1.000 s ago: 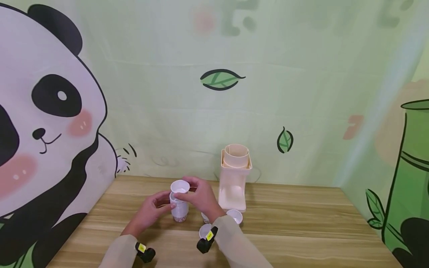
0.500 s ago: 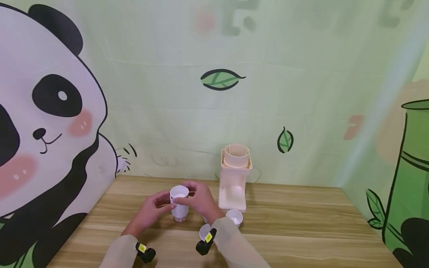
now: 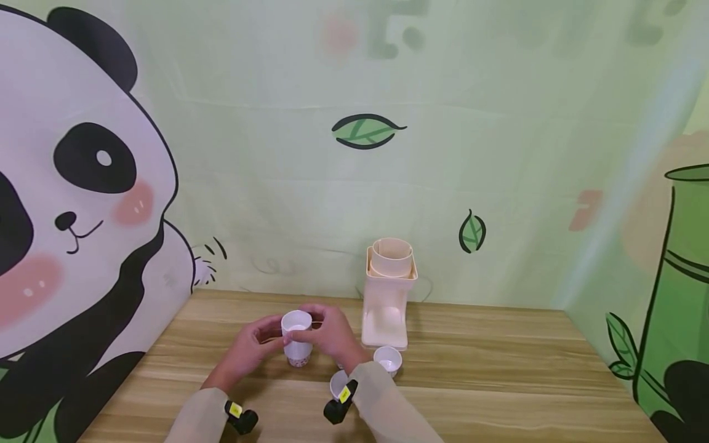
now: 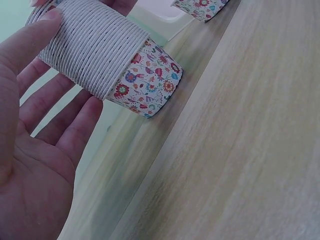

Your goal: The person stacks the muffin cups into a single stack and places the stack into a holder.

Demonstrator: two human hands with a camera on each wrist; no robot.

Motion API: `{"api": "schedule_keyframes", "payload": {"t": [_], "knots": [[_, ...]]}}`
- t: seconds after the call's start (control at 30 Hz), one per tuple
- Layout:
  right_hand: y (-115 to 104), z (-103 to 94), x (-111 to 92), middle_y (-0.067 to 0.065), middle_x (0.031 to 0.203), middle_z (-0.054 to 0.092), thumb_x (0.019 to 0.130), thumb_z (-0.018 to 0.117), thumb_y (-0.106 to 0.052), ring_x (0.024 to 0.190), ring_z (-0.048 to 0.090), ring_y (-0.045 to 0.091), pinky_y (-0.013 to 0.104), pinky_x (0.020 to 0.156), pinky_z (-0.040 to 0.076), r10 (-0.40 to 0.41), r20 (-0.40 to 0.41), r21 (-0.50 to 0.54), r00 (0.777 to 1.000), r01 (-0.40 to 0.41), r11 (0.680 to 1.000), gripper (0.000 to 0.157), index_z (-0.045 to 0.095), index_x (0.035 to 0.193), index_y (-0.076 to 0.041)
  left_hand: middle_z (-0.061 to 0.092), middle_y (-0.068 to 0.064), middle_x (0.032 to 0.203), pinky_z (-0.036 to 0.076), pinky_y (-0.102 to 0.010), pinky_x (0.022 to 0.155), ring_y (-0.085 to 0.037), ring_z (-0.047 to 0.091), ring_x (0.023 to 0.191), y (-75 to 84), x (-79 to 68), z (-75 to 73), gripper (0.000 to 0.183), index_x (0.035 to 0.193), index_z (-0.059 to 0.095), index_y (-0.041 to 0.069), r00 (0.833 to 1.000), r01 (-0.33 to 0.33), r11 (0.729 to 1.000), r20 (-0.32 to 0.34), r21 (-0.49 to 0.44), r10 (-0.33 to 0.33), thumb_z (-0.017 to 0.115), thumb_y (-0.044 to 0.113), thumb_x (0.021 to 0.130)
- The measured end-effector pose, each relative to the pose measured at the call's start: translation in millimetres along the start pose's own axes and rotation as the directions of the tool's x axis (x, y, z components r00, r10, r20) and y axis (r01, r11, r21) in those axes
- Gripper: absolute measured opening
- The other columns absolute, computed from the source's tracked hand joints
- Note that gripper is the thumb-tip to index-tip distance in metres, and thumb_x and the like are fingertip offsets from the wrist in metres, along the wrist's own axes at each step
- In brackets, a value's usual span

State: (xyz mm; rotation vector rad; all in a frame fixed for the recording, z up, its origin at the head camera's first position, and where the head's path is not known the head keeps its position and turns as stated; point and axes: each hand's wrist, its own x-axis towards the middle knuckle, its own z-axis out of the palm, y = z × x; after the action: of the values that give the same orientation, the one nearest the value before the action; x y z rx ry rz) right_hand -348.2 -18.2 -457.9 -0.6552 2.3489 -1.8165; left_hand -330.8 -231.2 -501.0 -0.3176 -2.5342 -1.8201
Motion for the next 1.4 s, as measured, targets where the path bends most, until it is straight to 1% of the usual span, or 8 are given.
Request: {"api": "schedule_keyframes", "payload": {"t": [0.4, 0.57, 0.8, 0.97, 1.07, 1.17, 1.3, 1.4], "knots": [[2, -1.2, 0, 0.003, 0.118, 0.075, 0.081, 0.089, -0.025, 0.101, 0.066, 0.013, 0.029, 0.090, 0.058, -0.002, 0.009, -0.032, 1.000, 0.002, 0.999, 0.051, 0.071, 0.126, -0.010, 0.067, -0.010, 0.137, 0.048, -0.052, 0.111, -0.032, 0.061, 0.130, -1.3, 1.5, 1.4, 0.055, 0.141, 0.061, 0.015, 1.000, 0.005, 1.000, -0.006, -0.001, -0.005, 0.077, 0.035, 0.093], [3, -1.6, 1, 0.001, 0.118, 0.075, 0.080, 0.090, -0.025, 0.102, 0.066, 0.015, 0.028, 0.088, 0.057, 0.010, 0.010, -0.028, 1.000, -0.010, 1.000, 0.051, 0.072, 0.126, -0.011, 0.066, -0.013, 0.138, 0.049, -0.053, 0.111, -0.034, 0.061, 0.130, -0.7, 0.8, 0.9, 0.055, 0.142, 0.060, 0.012, 1.000, -0.020, 1.000, -0.001, 0.009, 0.020, 0.076, 0.032, 0.094], [3, -2.8, 1, 0.000, 0.122, 0.074, 0.082, 0.088, -0.025, 0.107, 0.066, 0.016, 0.033, 0.093, 0.058, 0.020, 0.027, -0.030, 0.999, -0.019, 0.999, 0.050, 0.071, 0.127, -0.013, 0.066, -0.012, 0.139, 0.048, -0.053, 0.112, -0.033, 0.061, 0.130, 0.9, 0.0, 0.9, 0.055, 0.142, 0.060, 0.013, 1.000, -0.022, 1.000, -0.003, 0.013, 0.022, 0.076, 0.032, 0.093], [1, -4.5, -2, 0.000, 0.124, 0.074, 0.080, 0.090, -0.026, 0.108, 0.067, 0.016, 0.035, 0.095, 0.057, -0.001, 0.021, -0.039, 1.000, 0.002, 0.999, 0.054, 0.071, 0.129, -0.013, 0.065, -0.015, 0.139, 0.049, -0.052, 0.111, -0.035, 0.060, 0.130, 2.5, -0.8, 0.8, 0.055, 0.142, 0.059, 0.010, 0.999, -0.045, 0.999, 0.010, 0.009, 0.045, 0.076, 0.030, 0.094], [1, -6.4, -3, 0.001, 0.125, 0.074, 0.080, 0.090, -0.025, 0.110, 0.067, 0.019, 0.037, 0.095, 0.057, -0.001, 0.016, -0.031, 1.000, 0.001, 1.000, 0.053, 0.071, 0.128, -0.013, 0.066, -0.015, 0.139, 0.050, -0.052, 0.110, -0.034, 0.061, 0.129, 2.3, -0.9, 0.7, 0.055, 0.142, 0.059, 0.010, 0.999, -0.041, 0.999, 0.004, 0.007, 0.041, 0.076, 0.030, 0.094], [1, -9.5, -3, 0.002, 0.126, 0.074, 0.081, 0.089, -0.024, 0.112, 0.068, 0.021, 0.039, 0.097, 0.057, -0.007, 0.024, -0.037, 1.000, 0.008, 0.999, 0.051, 0.071, 0.128, -0.014, 0.066, -0.015, 0.137, 0.051, -0.048, 0.109, -0.033, 0.062, 0.128, 1.5, -0.4, 0.4, 0.054, 0.142, 0.059, 0.009, 0.999, -0.045, 0.999, -0.003, 0.004, 0.045, 0.076, 0.027, 0.094], [5, -15.3, -3, 0.000, 0.128, 0.073, 0.083, 0.087, -0.028, 0.118, 0.067, 0.021, 0.041, 0.102, 0.056, -0.006, 0.047, -0.062, 0.999, 0.009, 0.998, 0.051, 0.070, 0.130, -0.017, 0.068, -0.016, 0.135, 0.054, -0.039, 0.106, -0.029, 0.065, 0.124, -0.2, 0.3, 0.5, 0.052, 0.141, 0.060, 0.007, 0.998, -0.059, 0.998, -0.011, 0.008, 0.060, 0.076, 0.023, 0.094], [10, -20.4, -4, 0.001, 0.130, 0.072, 0.083, 0.087, -0.029, 0.122, 0.066, 0.024, 0.045, 0.105, 0.054, 0.004, 0.052, -0.076, 0.999, 0.000, 0.997, 0.052, 0.070, 0.131, -0.016, 0.068, -0.016, 0.133, 0.055, -0.032, 0.103, -0.028, 0.066, 0.123, -1.8, 0.8, 0.6, 0.052, 0.140, 0.060, 0.007, 0.998, -0.061, 0.998, -0.010, 0.009, 0.061, 0.076, 0.023, 0.093]]}}
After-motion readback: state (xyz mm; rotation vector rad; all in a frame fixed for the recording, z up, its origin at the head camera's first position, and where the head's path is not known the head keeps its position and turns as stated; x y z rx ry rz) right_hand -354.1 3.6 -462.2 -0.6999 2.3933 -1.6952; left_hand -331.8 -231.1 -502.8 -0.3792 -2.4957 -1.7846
